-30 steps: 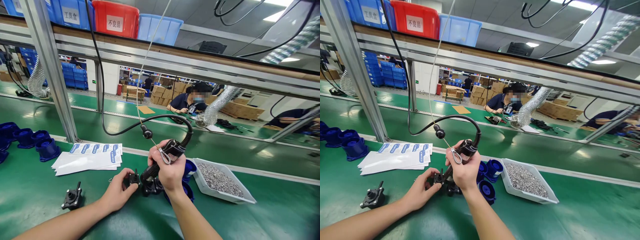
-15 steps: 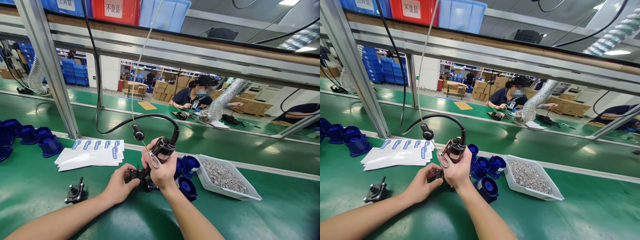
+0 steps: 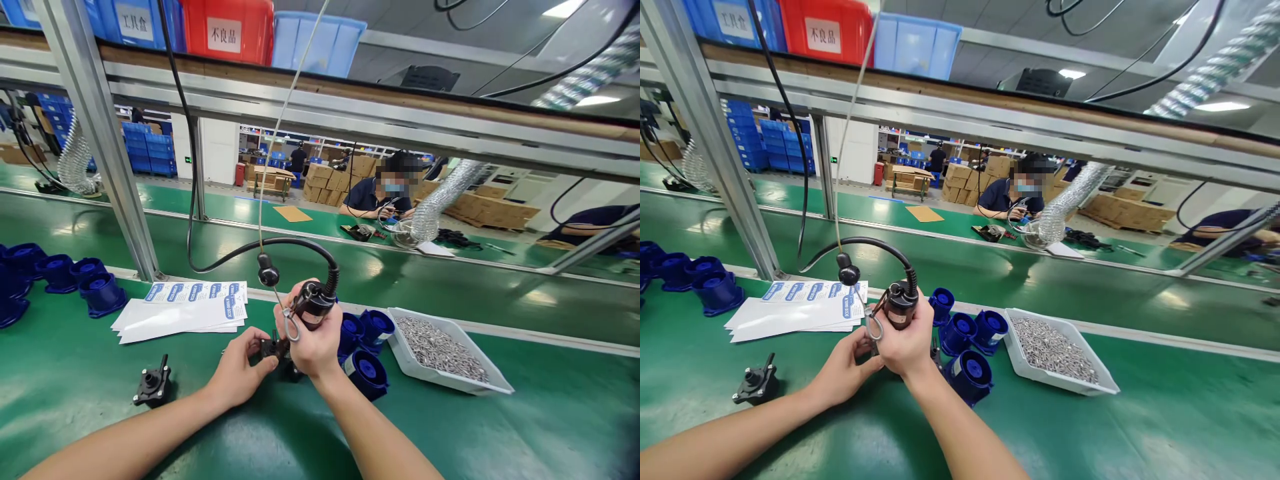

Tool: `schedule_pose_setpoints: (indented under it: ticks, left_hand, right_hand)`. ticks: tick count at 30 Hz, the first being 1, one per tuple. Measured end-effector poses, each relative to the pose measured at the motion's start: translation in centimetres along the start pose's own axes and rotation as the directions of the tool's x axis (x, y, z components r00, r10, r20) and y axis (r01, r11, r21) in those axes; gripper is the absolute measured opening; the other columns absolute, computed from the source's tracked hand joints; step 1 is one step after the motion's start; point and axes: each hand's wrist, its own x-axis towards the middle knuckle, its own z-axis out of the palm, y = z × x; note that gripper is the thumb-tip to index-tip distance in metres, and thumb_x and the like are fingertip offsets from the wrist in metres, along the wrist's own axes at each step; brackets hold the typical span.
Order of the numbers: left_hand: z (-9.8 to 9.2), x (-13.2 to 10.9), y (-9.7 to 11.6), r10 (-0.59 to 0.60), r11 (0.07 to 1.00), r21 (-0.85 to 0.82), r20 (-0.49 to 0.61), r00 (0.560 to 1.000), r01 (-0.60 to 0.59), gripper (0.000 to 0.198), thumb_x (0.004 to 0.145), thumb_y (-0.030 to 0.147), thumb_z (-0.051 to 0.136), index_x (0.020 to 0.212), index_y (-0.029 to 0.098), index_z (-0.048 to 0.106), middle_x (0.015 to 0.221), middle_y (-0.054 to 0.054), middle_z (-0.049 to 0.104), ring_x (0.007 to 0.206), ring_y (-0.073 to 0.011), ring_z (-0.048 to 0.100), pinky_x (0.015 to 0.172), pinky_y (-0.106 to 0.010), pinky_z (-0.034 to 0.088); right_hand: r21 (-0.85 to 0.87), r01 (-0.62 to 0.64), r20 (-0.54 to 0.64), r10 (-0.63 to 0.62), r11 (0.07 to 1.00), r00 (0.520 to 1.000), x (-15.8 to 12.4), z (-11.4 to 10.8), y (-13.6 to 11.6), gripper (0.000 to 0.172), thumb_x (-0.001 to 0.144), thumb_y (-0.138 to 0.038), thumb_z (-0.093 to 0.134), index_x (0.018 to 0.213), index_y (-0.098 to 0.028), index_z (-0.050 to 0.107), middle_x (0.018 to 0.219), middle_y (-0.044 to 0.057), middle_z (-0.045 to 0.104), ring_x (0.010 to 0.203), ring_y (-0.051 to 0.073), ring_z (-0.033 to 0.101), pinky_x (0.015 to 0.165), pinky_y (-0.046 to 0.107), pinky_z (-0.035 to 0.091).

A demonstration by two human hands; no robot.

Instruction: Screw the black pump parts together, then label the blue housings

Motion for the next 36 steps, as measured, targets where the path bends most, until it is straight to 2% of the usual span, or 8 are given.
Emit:
schedule_pose_setpoints:
  ticks: [6,12,15,19,22,24,30,36]
  left_hand:
    - [0.4,-0.1,-0.4,-0.059,0.998,-0.011,0.037,0.998,0.059,0.035,0.085,0.039,0.075,0.111,0.02,0.061,0.104,-0.008,0.073,0.101,-0.0271,0.07,0.069,-0.032,0.06]
    - [-0.6,0.8,0.1,-0.036,0.991,-0.124,0.074,0.997,0.045,0.101,0.074,0.041,0.085,0.16,0.026,0.035,0.175,-0.021,0.028,0.165,-0.0402,0.022,0.112,-0.049,0.054]
    - [-3.3,-0.5,4.4,-0.069,0.975,0.217,0.078,0.995,0.05,0.088,0.078,0.032,0.078,0.16,0.029,0.044,0.179,-0.014,0.021,0.162,-0.0409,0.03,0.116,-0.055,0.051]
    - [-7.8,-3.5,8.9,-0.118,0.645,0.764,0.074,0.99,0.02,0.094,0.052,0.008,0.088,0.14,0.035,0.07,0.163,-0.015,0.054,0.145,-0.0515,0.053,0.121,-0.069,0.04]
    - [-10.2,-4.6,8.5,-0.25,0.316,0.937,-0.072,0.966,0.152,0.102,0.025,-0.008,0.085,0.123,0.022,0.08,0.125,-0.026,0.077,0.112,-0.0636,0.07,0.1,-0.079,0.05]
    - [-10.5,-4.9,7.5,-0.294,0.226,0.965,-0.063,0.954,0.133,0.085,0.031,-0.006,0.082,0.114,0.015,0.082,0.1,-0.025,0.082,0.099,-0.0609,0.075,0.093,-0.075,0.055]
    - [-4.9,-4.9,8.3,-0.286,0.303,0.945,0.214,0.934,-0.124,0.106,0.053,-0.007,0.062,0.153,0.029,0.059,0.139,-0.018,0.07,0.112,-0.0459,0.074,0.097,-0.058,0.059]
    - [-0.1,-2.4,3.4,0.068,0.788,0.579,0.257,0.964,-0.21,0.091,0.079,0.005,0.065,0.161,0.037,0.041,0.158,-0.008,0.051,0.135,-0.0322,0.06,0.115,-0.047,0.05]
  right_hand:
    - [0.008,-0.06,-0.021,0.06,0.998,0.998,1.0,-0.5,-1.2,0.036,0.081,-0.041,0.083,0.08,-0.023,0.052,0.058,-0.007,0.055,0.042,0.011,0.05,0.04,0.024,0.041]
    - [-0.032,0.119,-0.119,-0.122,0.992,0.985,1.8,-1.7,-3.8,0.027,0.082,-0.028,0.086,0.085,-0.022,0.06,0.067,-0.004,0.066,0.046,0.014,0.062,0.045,0.026,0.05]
    - [-0.012,0.175,-0.13,-0.175,0.984,0.976,2.1,-2.4,-4.6,0.025,0.083,-0.024,0.085,0.086,-0.022,0.06,0.067,-0.004,0.067,0.047,0.015,0.063,0.046,0.027,0.052]
    - [-0.017,0.191,-0.093,-0.192,0.981,0.977,2.0,-2.8,-5.1,0.022,0.087,-0.021,0.082,0.089,-0.023,0.06,0.068,-0.004,0.067,0.05,0.015,0.065,0.05,0.027,0.054]
    - [-0.004,0.187,-0.063,-0.187,0.982,0.98,1.6,-2.7,-5.4,0.023,0.087,-0.019,0.081,0.09,-0.023,0.059,0.069,-0.004,0.067,0.051,0.014,0.065,0.049,0.026,0.053]
    - [0.014,0.189,-0.079,-0.187,0.982,0.979,1.4,-2.5,-5.7,0.022,0.087,-0.019,0.081,0.09,-0.024,0.059,0.069,-0.005,0.066,0.051,0.014,0.064,0.048,0.025,0.053]
    - [0.032,0.22,-0.075,-0.217,0.975,0.973,1.3,-2.3,-6.2,0.022,0.085,-0.016,0.08,0.088,-0.023,0.059,0.066,-0.004,0.065,0.049,0.014,0.063,0.047,0.025,0.052]
    - [0.072,0.14,-0.069,-0.136,0.987,0.988,1.5,-2.4,-5.3,0.023,0.084,-0.019,0.082,0.087,-0.022,0.06,0.068,-0.005,0.067,0.047,0.012,0.062,0.046,0.024,0.052]
